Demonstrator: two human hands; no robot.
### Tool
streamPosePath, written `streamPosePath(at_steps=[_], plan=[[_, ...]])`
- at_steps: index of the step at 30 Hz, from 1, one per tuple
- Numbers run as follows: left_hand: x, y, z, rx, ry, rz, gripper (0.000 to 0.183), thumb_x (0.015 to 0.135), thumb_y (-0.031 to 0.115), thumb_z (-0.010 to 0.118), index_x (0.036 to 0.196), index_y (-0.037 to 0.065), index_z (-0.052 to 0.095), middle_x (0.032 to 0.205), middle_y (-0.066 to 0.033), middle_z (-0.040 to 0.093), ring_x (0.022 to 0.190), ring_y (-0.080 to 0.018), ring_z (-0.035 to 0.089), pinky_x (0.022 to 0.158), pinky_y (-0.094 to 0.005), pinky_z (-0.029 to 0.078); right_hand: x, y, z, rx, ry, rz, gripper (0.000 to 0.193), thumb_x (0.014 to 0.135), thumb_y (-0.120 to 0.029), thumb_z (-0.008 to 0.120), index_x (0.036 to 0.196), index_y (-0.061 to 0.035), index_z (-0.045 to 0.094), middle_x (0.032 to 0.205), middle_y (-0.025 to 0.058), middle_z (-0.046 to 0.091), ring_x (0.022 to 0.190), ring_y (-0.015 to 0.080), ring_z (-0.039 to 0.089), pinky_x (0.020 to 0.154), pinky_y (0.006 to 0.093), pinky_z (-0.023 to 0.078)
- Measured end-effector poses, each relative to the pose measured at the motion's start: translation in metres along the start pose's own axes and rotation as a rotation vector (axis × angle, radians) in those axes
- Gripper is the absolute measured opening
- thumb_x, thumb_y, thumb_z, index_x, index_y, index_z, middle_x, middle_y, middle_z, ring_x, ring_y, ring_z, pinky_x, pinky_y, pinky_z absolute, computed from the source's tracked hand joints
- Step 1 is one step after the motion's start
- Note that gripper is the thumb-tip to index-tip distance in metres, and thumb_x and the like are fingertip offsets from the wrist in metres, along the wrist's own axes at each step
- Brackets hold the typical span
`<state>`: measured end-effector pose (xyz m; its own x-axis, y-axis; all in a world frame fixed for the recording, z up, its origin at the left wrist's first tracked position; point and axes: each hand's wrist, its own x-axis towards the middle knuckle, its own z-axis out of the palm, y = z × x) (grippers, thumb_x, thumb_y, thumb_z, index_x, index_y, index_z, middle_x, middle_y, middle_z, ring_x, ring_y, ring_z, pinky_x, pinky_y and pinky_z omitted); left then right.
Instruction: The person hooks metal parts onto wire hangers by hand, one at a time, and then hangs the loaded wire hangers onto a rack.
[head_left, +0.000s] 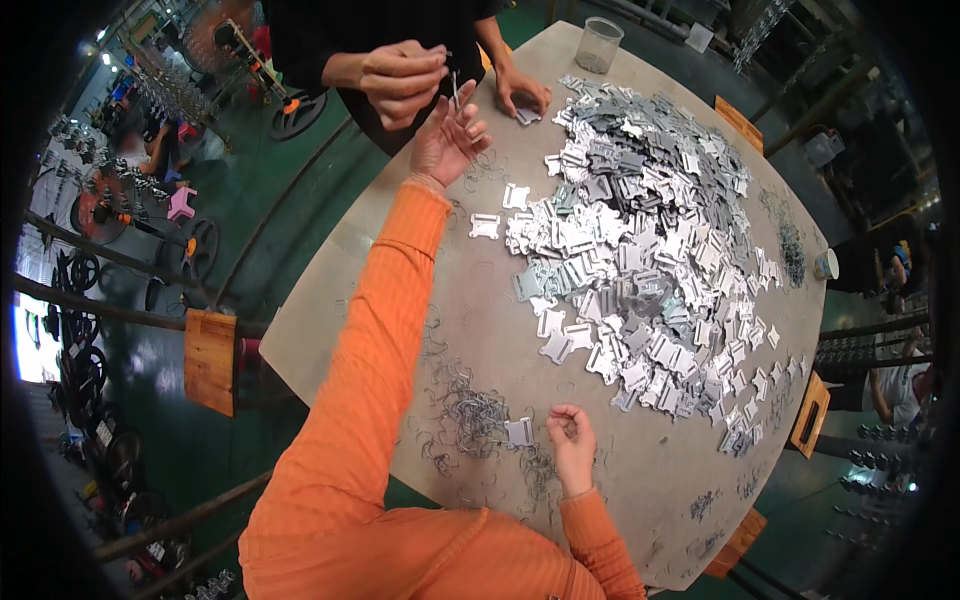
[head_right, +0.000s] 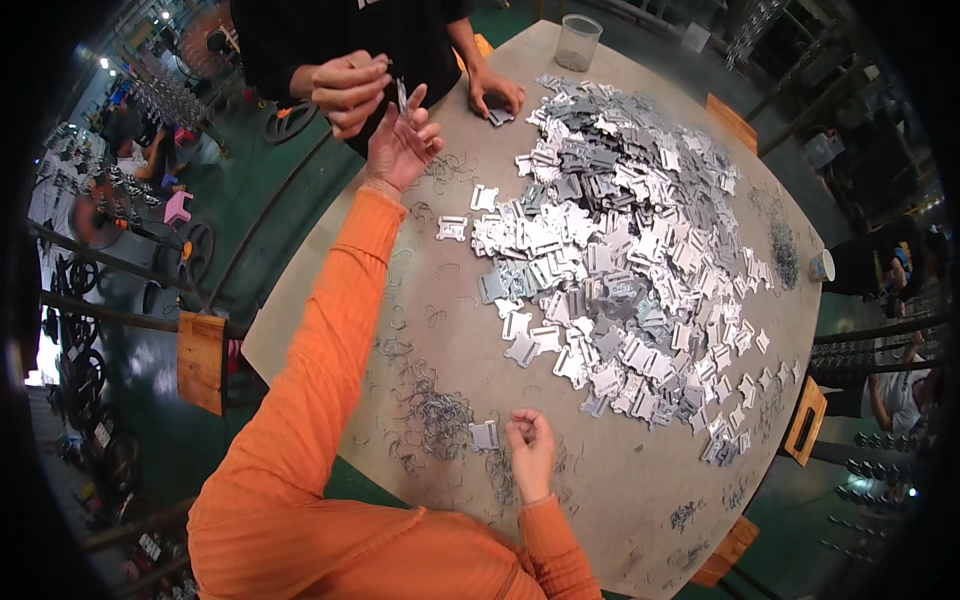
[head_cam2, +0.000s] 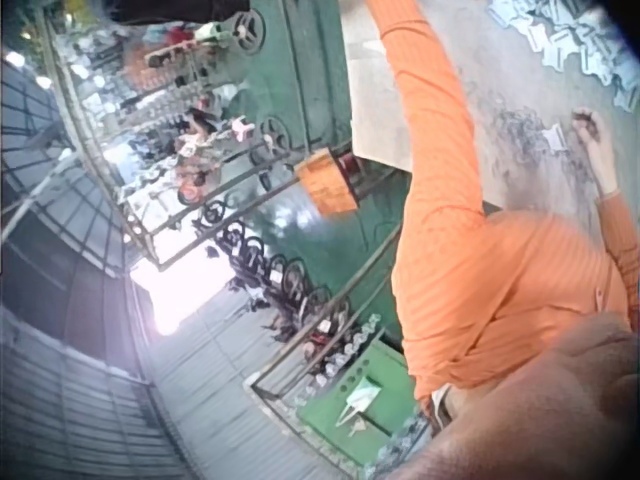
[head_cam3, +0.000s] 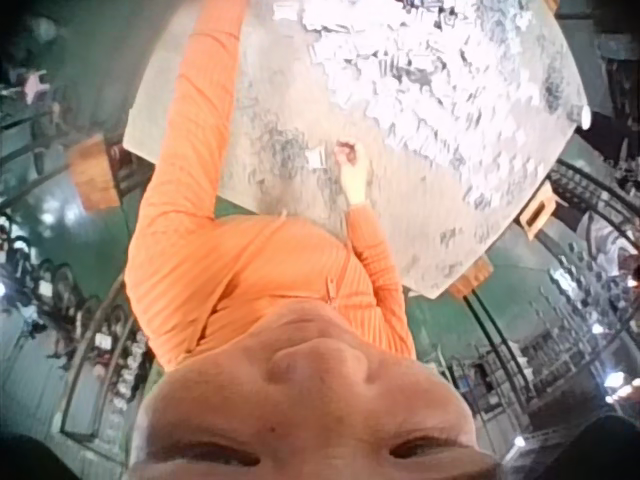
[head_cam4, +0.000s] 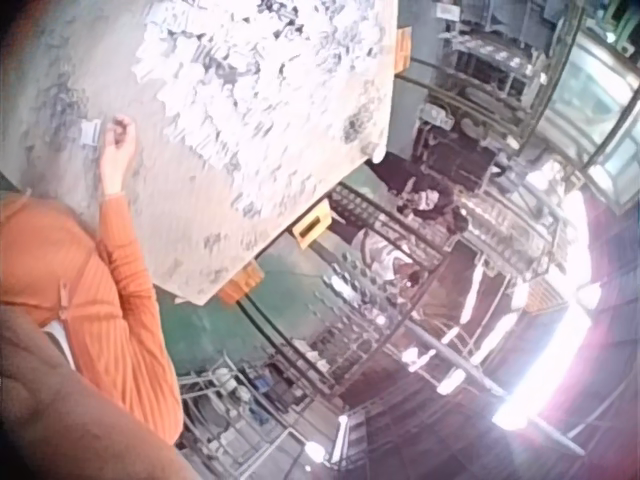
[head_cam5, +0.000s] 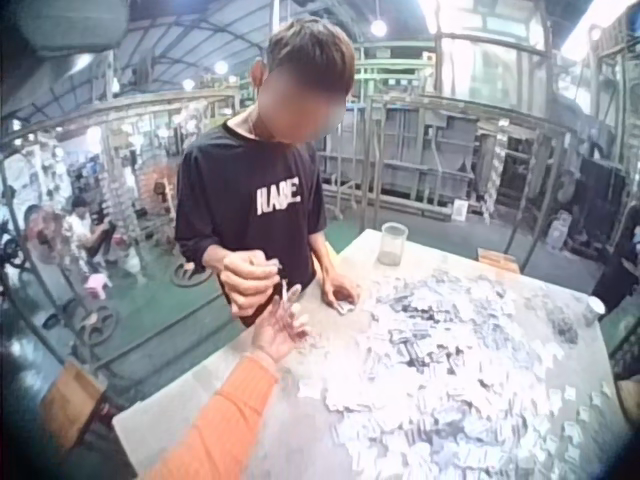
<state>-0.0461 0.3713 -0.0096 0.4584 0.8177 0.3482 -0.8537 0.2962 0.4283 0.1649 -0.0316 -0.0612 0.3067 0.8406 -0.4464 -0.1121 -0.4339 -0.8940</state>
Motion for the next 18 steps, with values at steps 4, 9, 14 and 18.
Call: streamPosePath(at_steps=[4,9,14,18], plan=[[-0.033,-0.004,0.001,0.332,0.344,-0.151,0.045,0.090,0.038,0.051,0.124,0.010,0.048,0.087,0.0009,0.060,0.071,-0.0121,0.054,0.069,-0.0308,0.048,0.002,-0.006,-0.005,-0.026,-0.036,0.000,0.014,0.082,-0.001,0.058,0.096,-0.0008,0.056,0.085,0.0022,0.058,0.075,0.0077,0.054,0.069,0.0211,0.045],[-0.115,-0.027,-0.007,0.959,0.602,-0.459,0.028,0.091,0.028,0.052,0.110,0.010,0.059,0.089,0.0013,0.059,0.069,-0.0107,0.054,0.066,-0.0292,0.047,0.003,0.002,-0.016,0.024,-0.032,-0.022,0.014,0.081,0.001,0.057,0.096,0.0004,0.055,0.085,0.0027,0.058,0.074,0.0075,0.055,0.070,0.0205,0.046],[-0.157,-0.046,-0.026,1.859,0.724,-0.282,0.021,0.078,0.012,0.057,0.096,0.012,0.068,0.099,-0.0072,0.059,0.089,-0.0246,0.055,0.081,-0.0334,0.045,-0.001,0.008,-0.022,-0.010,-0.082,0.036,0.013,0.081,0.003,0.057,0.094,0.0008,0.056,0.083,0.0026,0.058,0.073,0.0072,0.055,0.069,0.0198,0.046],[-0.140,-0.053,-0.046,2.164,0.680,-0.078,0.031,0.074,0.006,0.055,0.101,0.017,0.068,0.110,-0.0091,0.056,0.102,-0.0301,0.049,0.089,-0.0375,0.041,-0.010,0.011,-0.027,-0.029,-0.132,0.034,0.013,0.081,0.002,0.057,0.094,0.0008,0.056,0.082,0.0021,0.058,0.073,0.0069,0.055,0.067,0.0198,0.046]])
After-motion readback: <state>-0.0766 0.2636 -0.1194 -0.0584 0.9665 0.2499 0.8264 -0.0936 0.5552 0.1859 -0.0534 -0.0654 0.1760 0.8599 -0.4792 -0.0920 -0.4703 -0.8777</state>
